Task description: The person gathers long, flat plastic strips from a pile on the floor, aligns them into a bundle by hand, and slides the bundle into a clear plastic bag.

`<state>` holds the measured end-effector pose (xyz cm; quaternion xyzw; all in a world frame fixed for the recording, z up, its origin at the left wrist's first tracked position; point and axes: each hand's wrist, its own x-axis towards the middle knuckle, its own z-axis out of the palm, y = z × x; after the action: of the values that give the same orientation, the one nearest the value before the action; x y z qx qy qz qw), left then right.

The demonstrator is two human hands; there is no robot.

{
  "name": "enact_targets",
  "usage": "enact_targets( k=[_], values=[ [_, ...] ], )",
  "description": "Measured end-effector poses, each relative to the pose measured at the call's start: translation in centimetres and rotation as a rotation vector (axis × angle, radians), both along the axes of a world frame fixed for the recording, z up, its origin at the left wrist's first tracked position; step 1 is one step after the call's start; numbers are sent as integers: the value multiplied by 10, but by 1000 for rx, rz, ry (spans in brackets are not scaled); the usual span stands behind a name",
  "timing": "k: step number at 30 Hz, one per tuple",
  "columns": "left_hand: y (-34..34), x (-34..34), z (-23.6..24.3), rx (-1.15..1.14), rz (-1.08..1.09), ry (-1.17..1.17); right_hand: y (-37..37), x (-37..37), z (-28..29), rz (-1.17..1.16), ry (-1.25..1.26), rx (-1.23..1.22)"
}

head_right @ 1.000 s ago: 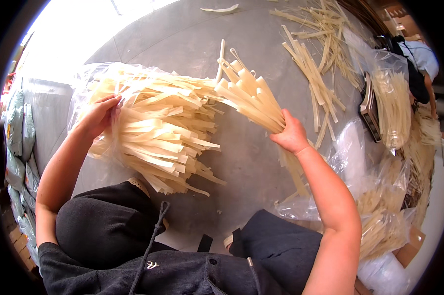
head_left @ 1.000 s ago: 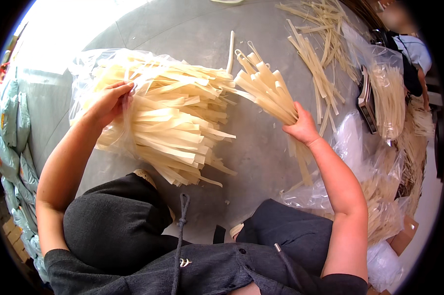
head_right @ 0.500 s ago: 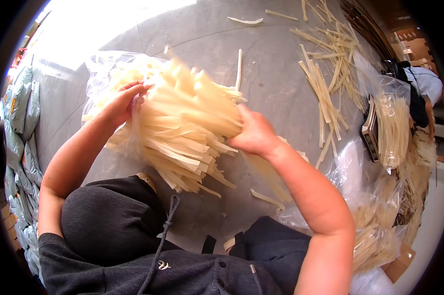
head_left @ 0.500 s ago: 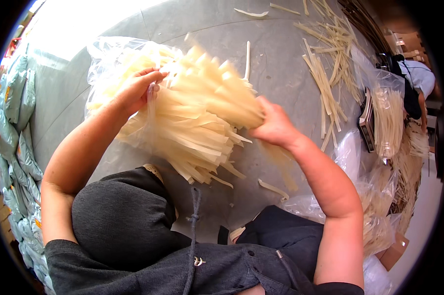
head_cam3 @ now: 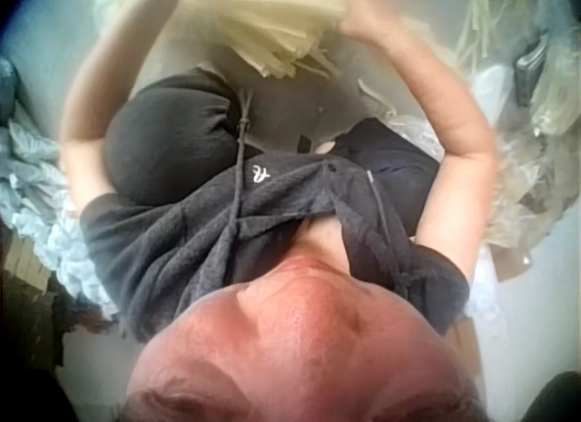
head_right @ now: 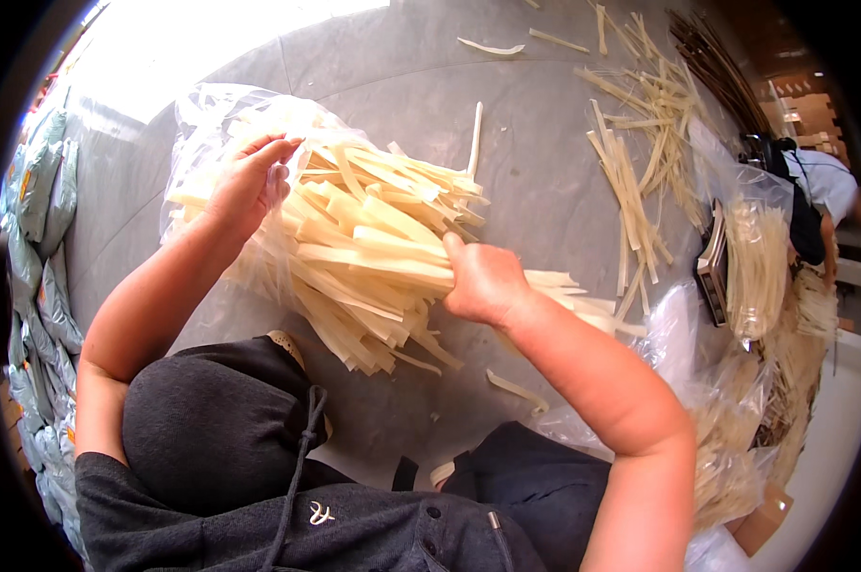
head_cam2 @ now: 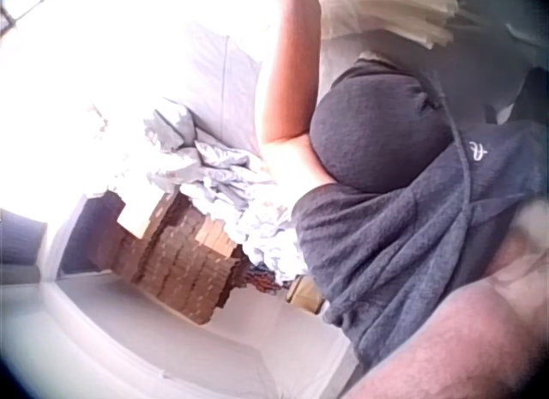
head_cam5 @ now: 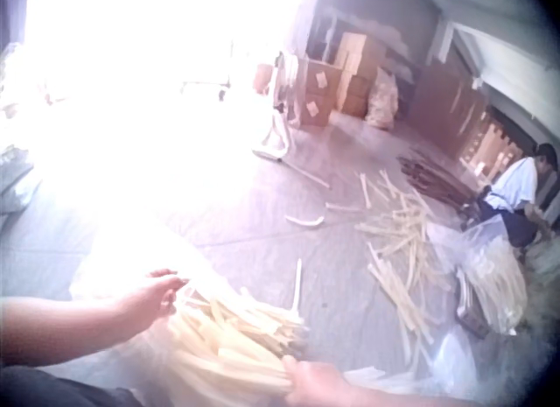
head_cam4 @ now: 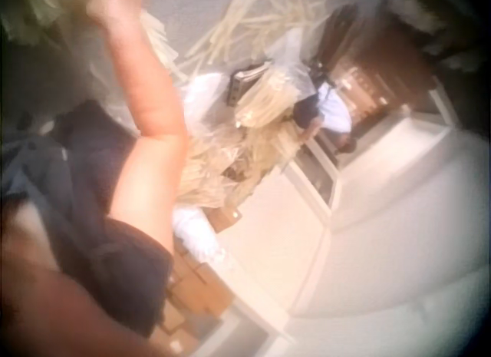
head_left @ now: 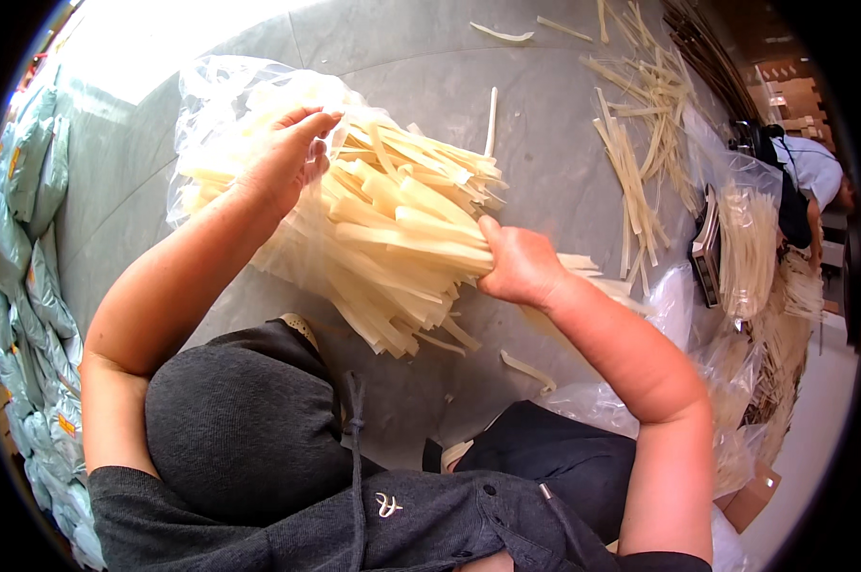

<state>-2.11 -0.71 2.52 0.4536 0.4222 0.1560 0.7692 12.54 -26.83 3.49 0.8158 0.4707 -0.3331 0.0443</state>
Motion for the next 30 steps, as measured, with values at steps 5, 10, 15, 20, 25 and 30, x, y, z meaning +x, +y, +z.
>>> enact_targets(
  k=[5,10,15,20,25,30],
  values=[
    [-13,6,10,110,-134,4,-13,-3,-13,-5,-39,99],
    [-29,3,39,423,-407,109,21,32,8,-66,-2,183],
    [-28,2,44,530,-458,161,70,17,12,-28,-150,139],
    [-20,3,29,400,-385,109,65,-15,7,-19,-113,29],
    [-36,8,33,539,-548,110,75,-23,8,-8,-60,190],
    [-31,9,36,879,-708,190,131,-32,-18,-3,126,424]
  ],
)
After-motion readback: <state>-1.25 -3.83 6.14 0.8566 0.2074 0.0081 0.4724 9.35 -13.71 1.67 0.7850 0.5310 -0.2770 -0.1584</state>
